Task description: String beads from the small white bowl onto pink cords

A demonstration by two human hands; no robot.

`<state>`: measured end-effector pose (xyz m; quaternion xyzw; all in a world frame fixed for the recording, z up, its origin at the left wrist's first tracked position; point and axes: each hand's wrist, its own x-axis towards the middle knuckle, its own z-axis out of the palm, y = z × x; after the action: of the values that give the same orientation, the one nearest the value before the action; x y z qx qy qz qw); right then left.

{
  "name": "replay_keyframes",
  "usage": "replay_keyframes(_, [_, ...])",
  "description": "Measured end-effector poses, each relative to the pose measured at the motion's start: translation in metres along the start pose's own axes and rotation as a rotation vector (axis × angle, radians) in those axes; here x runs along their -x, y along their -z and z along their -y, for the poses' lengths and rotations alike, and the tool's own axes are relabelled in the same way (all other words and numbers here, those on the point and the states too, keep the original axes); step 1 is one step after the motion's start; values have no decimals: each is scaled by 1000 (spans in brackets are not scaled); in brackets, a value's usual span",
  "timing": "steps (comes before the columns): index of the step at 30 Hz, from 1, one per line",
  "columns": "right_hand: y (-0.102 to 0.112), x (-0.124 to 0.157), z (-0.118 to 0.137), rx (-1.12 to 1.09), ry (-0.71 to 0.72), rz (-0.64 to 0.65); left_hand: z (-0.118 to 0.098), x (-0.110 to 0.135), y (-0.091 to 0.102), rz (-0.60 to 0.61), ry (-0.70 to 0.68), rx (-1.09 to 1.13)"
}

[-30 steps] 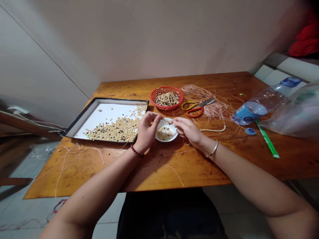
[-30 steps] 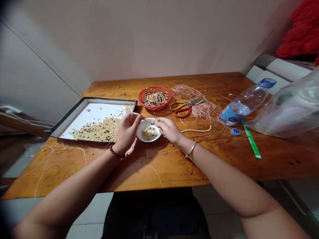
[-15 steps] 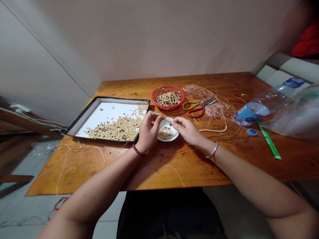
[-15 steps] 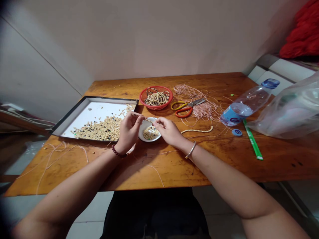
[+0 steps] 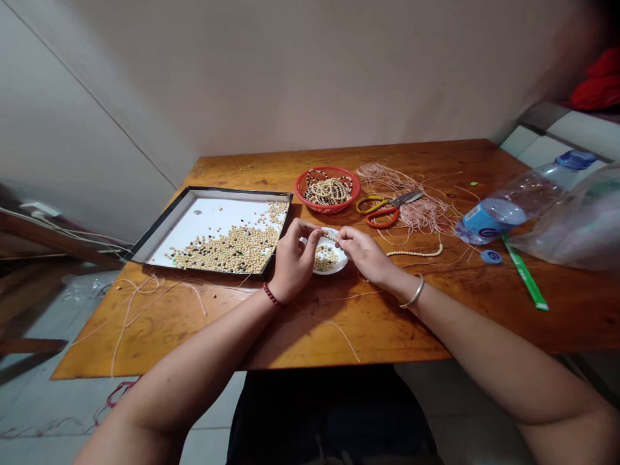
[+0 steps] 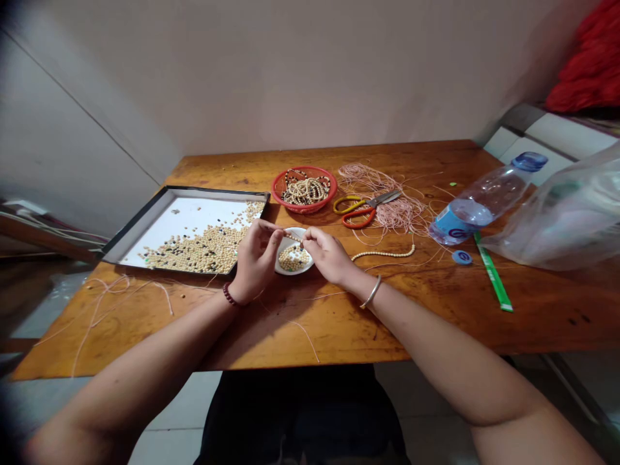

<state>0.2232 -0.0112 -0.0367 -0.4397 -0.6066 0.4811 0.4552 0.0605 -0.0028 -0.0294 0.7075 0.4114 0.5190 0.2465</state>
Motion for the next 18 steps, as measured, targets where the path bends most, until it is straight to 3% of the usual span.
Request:
replay_keyframes(13, [1,0,6,21,79,25,-1,4,1,-41,-93,-67])
replay_keyframes(18, [3,1,3,129,79,29,-2,5,0,-24,-141,-117])
